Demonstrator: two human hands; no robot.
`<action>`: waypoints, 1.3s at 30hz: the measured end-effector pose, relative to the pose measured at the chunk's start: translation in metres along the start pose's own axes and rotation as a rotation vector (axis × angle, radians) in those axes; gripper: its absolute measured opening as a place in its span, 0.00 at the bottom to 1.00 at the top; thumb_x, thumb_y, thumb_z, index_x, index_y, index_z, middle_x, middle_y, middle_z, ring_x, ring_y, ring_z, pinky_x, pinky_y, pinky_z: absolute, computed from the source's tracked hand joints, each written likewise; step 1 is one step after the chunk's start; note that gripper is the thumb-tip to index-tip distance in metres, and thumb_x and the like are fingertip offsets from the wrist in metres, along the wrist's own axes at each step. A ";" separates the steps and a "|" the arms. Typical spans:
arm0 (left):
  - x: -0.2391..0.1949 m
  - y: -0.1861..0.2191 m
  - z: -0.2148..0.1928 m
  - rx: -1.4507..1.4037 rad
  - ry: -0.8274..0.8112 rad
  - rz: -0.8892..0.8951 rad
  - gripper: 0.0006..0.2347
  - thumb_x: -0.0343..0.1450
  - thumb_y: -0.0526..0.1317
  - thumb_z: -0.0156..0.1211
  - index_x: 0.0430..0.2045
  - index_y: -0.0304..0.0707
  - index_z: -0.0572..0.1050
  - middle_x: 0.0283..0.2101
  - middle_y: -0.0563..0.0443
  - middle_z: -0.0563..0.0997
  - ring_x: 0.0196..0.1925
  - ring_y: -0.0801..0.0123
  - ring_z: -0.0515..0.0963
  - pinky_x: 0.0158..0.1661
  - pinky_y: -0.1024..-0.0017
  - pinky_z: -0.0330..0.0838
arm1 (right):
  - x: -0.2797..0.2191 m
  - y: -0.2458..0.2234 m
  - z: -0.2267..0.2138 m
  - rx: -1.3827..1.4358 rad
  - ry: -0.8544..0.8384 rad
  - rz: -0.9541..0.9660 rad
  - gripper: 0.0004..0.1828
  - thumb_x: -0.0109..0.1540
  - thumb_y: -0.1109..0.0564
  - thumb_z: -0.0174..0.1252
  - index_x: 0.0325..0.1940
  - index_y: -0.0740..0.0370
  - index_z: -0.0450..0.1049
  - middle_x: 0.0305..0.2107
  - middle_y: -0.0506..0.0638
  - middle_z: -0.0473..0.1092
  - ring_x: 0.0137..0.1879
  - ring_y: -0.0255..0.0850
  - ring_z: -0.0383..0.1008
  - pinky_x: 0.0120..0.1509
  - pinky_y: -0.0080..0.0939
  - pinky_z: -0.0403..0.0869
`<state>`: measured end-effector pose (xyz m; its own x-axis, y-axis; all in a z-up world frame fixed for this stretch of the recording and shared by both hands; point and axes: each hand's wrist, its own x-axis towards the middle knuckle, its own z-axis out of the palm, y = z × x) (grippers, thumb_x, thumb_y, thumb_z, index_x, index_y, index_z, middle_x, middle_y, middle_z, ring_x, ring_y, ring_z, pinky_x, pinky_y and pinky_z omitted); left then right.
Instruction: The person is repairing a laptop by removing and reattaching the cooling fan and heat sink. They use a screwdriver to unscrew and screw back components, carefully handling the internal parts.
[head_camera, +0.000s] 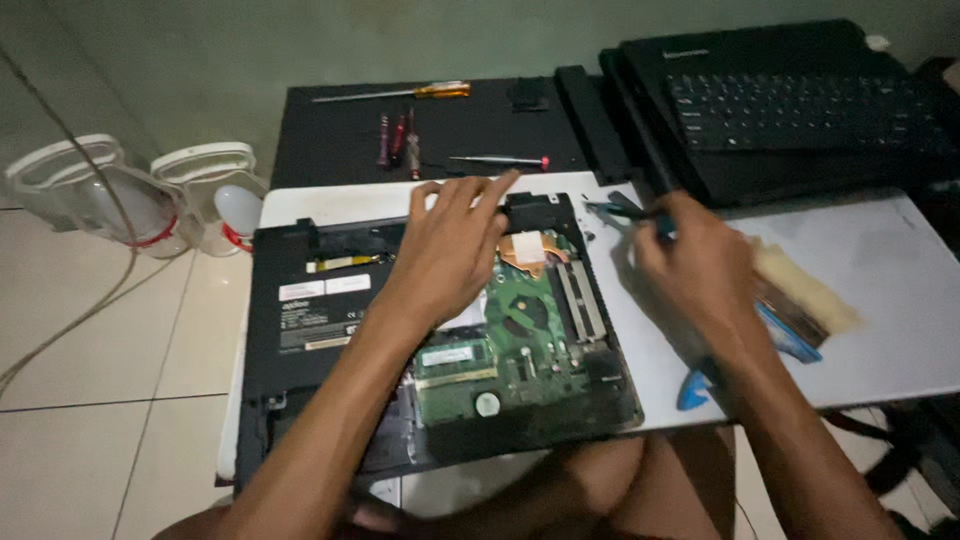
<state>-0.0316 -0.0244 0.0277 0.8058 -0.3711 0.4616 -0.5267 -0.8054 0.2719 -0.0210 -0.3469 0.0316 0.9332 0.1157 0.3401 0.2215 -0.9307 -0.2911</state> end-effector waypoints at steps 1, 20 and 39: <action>0.000 -0.006 0.000 0.009 0.001 -0.006 0.21 0.88 0.40 0.46 0.80 0.41 0.70 0.60 0.38 0.82 0.72 0.43 0.79 0.71 0.39 0.61 | 0.006 0.010 0.001 0.007 0.000 -0.008 0.16 0.80 0.52 0.63 0.65 0.65 0.84 0.40 0.63 0.81 0.45 0.67 0.89 0.48 0.66 0.87; 0.024 -0.025 0.026 -0.116 -0.004 0.289 0.15 0.85 0.48 0.64 0.57 0.34 0.82 0.50 0.37 0.74 0.47 0.43 0.77 0.43 0.48 0.72 | 0.108 -0.035 -0.020 0.816 -0.018 -0.076 0.11 0.77 0.52 0.76 0.51 0.55 0.79 0.25 0.47 0.75 0.27 0.34 0.75 0.32 0.37 0.74; 0.018 -0.012 -0.001 -0.213 -0.152 0.212 0.16 0.81 0.51 0.69 0.54 0.39 0.85 0.42 0.43 0.76 0.47 0.43 0.78 0.51 0.50 0.74 | 0.097 -0.044 -0.007 0.905 -0.128 -0.320 0.09 0.78 0.57 0.69 0.47 0.66 0.84 0.23 0.58 0.81 0.25 0.41 0.82 0.28 0.38 0.79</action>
<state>-0.0112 -0.0207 0.0339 0.6946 -0.5979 0.4001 -0.7191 -0.5938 0.3610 0.0578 -0.2977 0.0838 0.8028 0.4037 0.4388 0.5546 -0.2351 -0.7982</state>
